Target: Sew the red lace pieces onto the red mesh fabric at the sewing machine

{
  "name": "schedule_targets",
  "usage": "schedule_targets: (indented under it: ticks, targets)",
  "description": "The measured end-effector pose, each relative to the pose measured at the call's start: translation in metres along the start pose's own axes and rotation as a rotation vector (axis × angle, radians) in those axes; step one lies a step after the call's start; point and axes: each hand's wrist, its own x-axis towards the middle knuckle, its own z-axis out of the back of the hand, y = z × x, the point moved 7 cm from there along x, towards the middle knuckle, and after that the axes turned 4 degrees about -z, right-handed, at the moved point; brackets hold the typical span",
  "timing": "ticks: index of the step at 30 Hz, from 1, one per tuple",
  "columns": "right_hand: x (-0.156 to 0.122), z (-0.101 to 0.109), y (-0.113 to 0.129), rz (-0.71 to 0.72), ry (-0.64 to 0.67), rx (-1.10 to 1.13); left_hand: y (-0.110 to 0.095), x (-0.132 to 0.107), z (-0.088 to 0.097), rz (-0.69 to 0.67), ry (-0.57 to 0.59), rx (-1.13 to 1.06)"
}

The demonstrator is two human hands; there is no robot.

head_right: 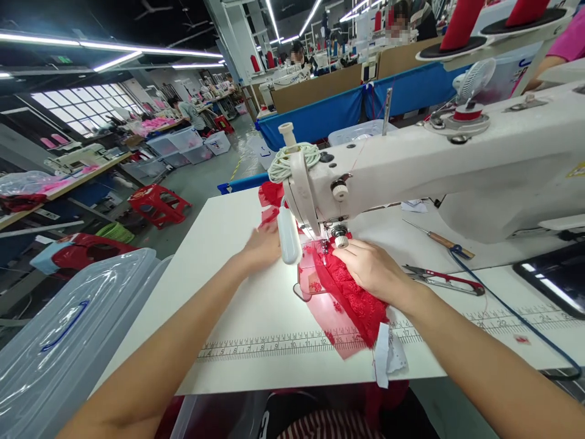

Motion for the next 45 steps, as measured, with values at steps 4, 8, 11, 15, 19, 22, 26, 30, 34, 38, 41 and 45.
schedule_targets:
  ticks: [4,8,11,15,19,22,26,30,34,38,41,45]
  targets:
    - [0.001,0.013,0.005,0.008,-0.112,-0.022,-0.011,-0.028,0.001,0.036,-0.113,0.083]
    - [0.000,0.012,0.013,0.040,-0.101,0.017,-0.109,-0.097,-0.015,-0.774,-0.165,0.035]
    - [-0.002,0.006,0.019,0.022,0.042,0.049,-0.137,-0.128,-0.018,-0.937,-0.218,0.140]
    - [-0.014,0.011,0.021,-0.078,0.347,-0.023,-0.130,-0.132,-0.005,-0.908,-0.140,0.132]
    - [-0.032,0.025,0.028,-0.080,0.562,0.004,-0.124,-0.133,-0.001,-0.950,-0.129,0.250]
    - [-0.034,0.026,0.031,-0.066,0.576,0.018,-0.120,-0.120,-0.010,-0.823,-0.216,0.287]
    - [-0.022,0.014,0.027,-0.086,0.442,-0.174,-0.110,-0.101,-0.022,-0.613,-0.274,0.169]
    - [-0.010,0.002,0.023,-0.043,0.286,-0.185,-0.113,-0.105,-0.018,-0.707,-0.255,0.095]
    - [-0.009,-0.001,0.019,-0.016,0.239,-0.062,-0.112,-0.108,-0.017,-0.784,-0.079,-0.063]
    - [-0.011,-0.001,0.020,-0.058,0.237,0.145,-0.098,-0.091,-0.020,-0.648,-0.003,-0.139]
    - [-0.008,0.001,0.017,-0.162,0.166,0.236,-0.094,-0.075,-0.017,-0.621,0.010,-0.238]
    - [-0.006,0.001,-0.001,-0.420,0.065,0.471,-0.087,-0.053,-0.013,-0.523,0.069,-0.495]
